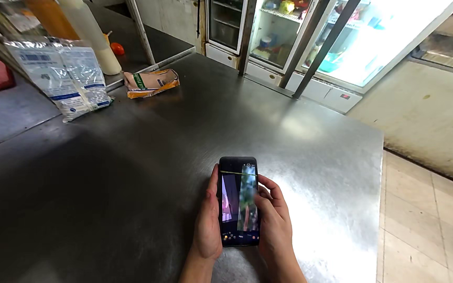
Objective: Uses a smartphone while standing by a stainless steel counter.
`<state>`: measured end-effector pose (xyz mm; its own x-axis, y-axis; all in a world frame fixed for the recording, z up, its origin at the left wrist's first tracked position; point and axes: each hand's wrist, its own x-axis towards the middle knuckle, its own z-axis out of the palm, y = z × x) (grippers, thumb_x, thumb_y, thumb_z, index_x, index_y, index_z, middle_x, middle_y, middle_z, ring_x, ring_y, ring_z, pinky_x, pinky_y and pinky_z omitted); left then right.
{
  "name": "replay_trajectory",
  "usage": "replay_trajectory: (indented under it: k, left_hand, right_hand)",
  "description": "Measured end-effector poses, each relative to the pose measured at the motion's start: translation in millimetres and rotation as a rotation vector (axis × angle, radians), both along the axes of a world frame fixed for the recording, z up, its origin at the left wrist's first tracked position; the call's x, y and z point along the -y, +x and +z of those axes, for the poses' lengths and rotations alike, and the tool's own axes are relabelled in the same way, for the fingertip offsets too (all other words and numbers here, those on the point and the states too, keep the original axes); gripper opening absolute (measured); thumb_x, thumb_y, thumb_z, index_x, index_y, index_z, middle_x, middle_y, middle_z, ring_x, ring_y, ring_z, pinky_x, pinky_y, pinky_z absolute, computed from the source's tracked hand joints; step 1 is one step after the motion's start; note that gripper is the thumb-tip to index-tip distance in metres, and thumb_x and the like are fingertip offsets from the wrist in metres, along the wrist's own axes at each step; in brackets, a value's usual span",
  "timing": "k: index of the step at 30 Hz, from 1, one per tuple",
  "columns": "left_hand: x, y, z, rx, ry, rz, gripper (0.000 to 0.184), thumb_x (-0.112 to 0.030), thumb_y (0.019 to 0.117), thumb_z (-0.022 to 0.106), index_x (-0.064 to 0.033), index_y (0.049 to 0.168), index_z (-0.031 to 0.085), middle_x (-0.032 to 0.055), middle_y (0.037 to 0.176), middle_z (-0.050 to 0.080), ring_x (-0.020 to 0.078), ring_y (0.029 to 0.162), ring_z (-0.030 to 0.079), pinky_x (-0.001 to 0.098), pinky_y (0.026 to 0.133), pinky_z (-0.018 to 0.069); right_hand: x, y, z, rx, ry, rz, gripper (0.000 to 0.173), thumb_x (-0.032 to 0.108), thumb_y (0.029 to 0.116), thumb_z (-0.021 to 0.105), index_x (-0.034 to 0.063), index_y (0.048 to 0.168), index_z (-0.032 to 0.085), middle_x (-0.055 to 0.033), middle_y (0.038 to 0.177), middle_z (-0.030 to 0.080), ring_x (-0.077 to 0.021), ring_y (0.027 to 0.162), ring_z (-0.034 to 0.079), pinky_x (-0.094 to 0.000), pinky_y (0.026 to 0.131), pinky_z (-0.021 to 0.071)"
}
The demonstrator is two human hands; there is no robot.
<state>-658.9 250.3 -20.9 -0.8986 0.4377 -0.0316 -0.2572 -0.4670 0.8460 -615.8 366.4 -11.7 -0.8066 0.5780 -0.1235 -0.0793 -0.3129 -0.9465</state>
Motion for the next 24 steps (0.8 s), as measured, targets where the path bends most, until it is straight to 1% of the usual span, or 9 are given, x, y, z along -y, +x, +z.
replay_trajectory:
  k: [1, 3, 6, 17, 24]
  left_hand:
    - [0.1, -0.2, -0.1, -0.002, -0.004, 0.0, 0.096, -0.08, 0.0899, 0.038, -0.0227, 0.164, 0.016, 0.005, 0.161, 0.038, 0.0194, 0.145, 0.04, 0.041, 0.116, 0.0394]
    - [0.3, -0.9, -1.4, 0.007, 0.015, -0.01, 0.096, -0.079, 0.0898, 0.04, -0.0236, 0.164, 0.016, 0.0064, 0.159, 0.04, 0.0212, 0.142, 0.044, 0.0426, 0.113, 0.0431]
    - [0.4, -0.9, -1.8, 0.026, 0.043, -0.022, 0.097, -0.079, 0.0888, 0.043, -0.025, 0.164, 0.016, 0.0075, 0.156, 0.043, 0.0222, 0.139, 0.048, 0.0437, 0.11, 0.0457]
    - [0.8, -0.7, -1.9, 0.017, 0.041, -0.015, 0.096, -0.078, 0.0899, 0.042, -0.024, 0.164, 0.016, 0.0074, 0.157, 0.043, 0.0221, 0.14, 0.047, 0.0437, 0.112, 0.0444]
    - [0.4, -1.4, -3.4, 0.014, 0.038, -0.019, 0.094, -0.078, 0.0902, 0.041, -0.0258, 0.164, 0.017, 0.0079, 0.157, 0.043, 0.0228, 0.14, 0.047, 0.0447, 0.111, 0.0448]
  right_hand:
    - [-0.1, -0.2, -0.2, -0.012, -0.008, 0.003, 0.04, 0.006, 0.0928, 0.048, 0.0054, 0.131, 0.058, -0.0147, 0.1, 0.07, -0.0196, 0.082, 0.07, -0.0331, 0.071, 0.06]
    - [-0.3, -0.6, -0.4, -0.022, -0.016, 0.006, 0.04, 0.006, 0.0925, 0.047, 0.005, 0.131, 0.058, -0.0153, 0.101, 0.07, -0.0205, 0.085, 0.071, -0.0343, 0.073, 0.0604]
    - [-0.1, -0.7, 0.5, -0.008, -0.011, 0.0, 0.04, 0.006, 0.0921, 0.048, 0.0052, 0.131, 0.058, -0.0148, 0.101, 0.069, -0.0199, 0.086, 0.07, -0.0342, 0.075, 0.0596]
    - [0.1, -0.4, 0.0, -0.002, -0.007, -0.002, 0.04, 0.005, 0.0918, 0.048, 0.0061, 0.13, 0.059, -0.0137, 0.099, 0.069, -0.019, 0.084, 0.069, -0.0333, 0.073, 0.0593]
    - [0.4, -0.1, 0.6, -0.002, -0.015, -0.003, 0.041, 0.004, 0.0918, 0.047, 0.006, 0.131, 0.058, -0.0146, 0.1, 0.069, -0.0198, 0.085, 0.07, -0.034, 0.073, 0.0597]
